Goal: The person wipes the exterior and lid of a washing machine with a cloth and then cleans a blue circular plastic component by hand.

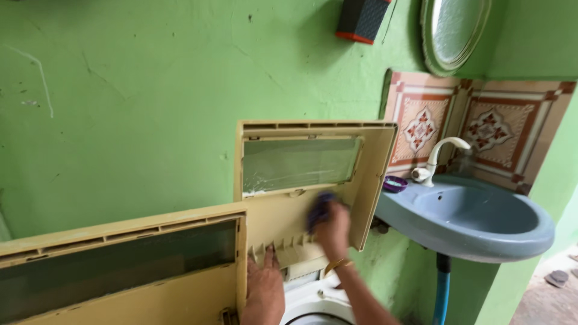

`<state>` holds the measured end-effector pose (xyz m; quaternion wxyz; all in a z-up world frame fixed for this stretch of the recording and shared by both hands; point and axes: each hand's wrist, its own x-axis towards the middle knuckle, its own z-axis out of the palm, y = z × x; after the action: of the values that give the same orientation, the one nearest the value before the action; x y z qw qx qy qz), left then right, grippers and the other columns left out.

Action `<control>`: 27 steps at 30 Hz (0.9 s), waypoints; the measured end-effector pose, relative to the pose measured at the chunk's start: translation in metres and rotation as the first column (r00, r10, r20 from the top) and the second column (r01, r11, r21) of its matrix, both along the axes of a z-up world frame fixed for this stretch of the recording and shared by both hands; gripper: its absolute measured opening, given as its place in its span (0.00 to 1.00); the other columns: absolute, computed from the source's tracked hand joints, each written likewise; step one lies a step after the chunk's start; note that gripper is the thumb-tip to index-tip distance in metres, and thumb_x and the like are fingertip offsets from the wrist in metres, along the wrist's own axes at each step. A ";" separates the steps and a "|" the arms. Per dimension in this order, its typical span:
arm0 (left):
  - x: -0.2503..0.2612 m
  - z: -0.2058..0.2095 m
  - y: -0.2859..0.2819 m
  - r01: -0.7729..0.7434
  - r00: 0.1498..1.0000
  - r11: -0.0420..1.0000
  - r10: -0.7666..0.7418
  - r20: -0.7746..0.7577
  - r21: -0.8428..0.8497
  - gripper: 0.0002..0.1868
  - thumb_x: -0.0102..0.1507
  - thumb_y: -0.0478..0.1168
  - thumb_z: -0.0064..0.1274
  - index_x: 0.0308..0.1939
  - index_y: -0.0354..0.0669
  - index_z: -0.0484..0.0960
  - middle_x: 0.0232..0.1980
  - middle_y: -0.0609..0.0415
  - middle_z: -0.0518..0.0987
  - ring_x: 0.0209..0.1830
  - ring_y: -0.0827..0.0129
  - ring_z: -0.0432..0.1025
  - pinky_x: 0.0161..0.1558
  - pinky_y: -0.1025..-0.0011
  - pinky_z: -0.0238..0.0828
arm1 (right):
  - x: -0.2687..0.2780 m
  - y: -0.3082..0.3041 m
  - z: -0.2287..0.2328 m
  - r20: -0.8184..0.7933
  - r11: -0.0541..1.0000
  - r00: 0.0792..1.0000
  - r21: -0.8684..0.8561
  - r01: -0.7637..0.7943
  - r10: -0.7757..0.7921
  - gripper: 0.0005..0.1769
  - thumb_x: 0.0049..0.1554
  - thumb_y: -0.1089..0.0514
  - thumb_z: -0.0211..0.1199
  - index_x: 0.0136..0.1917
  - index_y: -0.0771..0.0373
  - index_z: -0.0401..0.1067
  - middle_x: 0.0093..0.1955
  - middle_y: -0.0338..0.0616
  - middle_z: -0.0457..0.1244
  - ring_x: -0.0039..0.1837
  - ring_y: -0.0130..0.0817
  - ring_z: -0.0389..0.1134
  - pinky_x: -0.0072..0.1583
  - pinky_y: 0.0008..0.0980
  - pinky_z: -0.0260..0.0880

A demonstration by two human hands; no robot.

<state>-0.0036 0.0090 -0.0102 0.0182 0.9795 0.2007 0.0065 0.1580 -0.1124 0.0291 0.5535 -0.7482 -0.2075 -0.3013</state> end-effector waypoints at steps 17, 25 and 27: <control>-0.034 0.027 -0.026 -0.006 0.987 0.999 0.011 -0.160 0.033 0.43 0.65 0.36 0.52 0.77 0.33 0.44 0.79 0.32 0.47 0.77 0.29 0.43 0.77 0.42 0.42 | -0.146 0.087 0.018 0.027 0.793 0.909 -0.499 -0.348 0.416 0.26 0.51 0.69 0.63 0.64 0.67 0.69 0.58 0.62 0.65 0.61 0.57 0.66 0.60 0.45 0.70; -0.029 -0.004 -0.016 0.085 0.996 0.991 -0.084 -0.010 0.102 0.33 0.65 0.32 0.50 0.72 0.28 0.57 0.74 0.30 0.59 0.75 0.32 0.51 0.75 0.39 0.45 | -0.125 0.066 0.015 -0.305 0.716 0.896 -0.541 -0.441 0.322 0.17 0.52 0.60 0.67 0.56 0.63 0.78 0.50 0.58 0.71 0.53 0.50 0.74 0.60 0.38 0.75; -0.032 -0.011 -0.016 0.130 0.979 0.980 -0.151 0.136 0.150 0.30 0.65 0.31 0.50 0.71 0.27 0.60 0.73 0.30 0.61 0.74 0.32 0.54 0.75 0.39 0.46 | -0.108 0.061 0.008 -0.334 0.759 0.900 -0.496 -0.422 0.281 0.16 0.51 0.59 0.67 0.53 0.63 0.79 0.50 0.56 0.72 0.52 0.47 0.75 0.59 0.37 0.77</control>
<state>-0.0359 -0.0068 -0.0208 -0.0358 0.9869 0.1279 0.0916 0.0500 -0.0517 0.0375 0.3791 -0.8540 -0.3554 -0.0251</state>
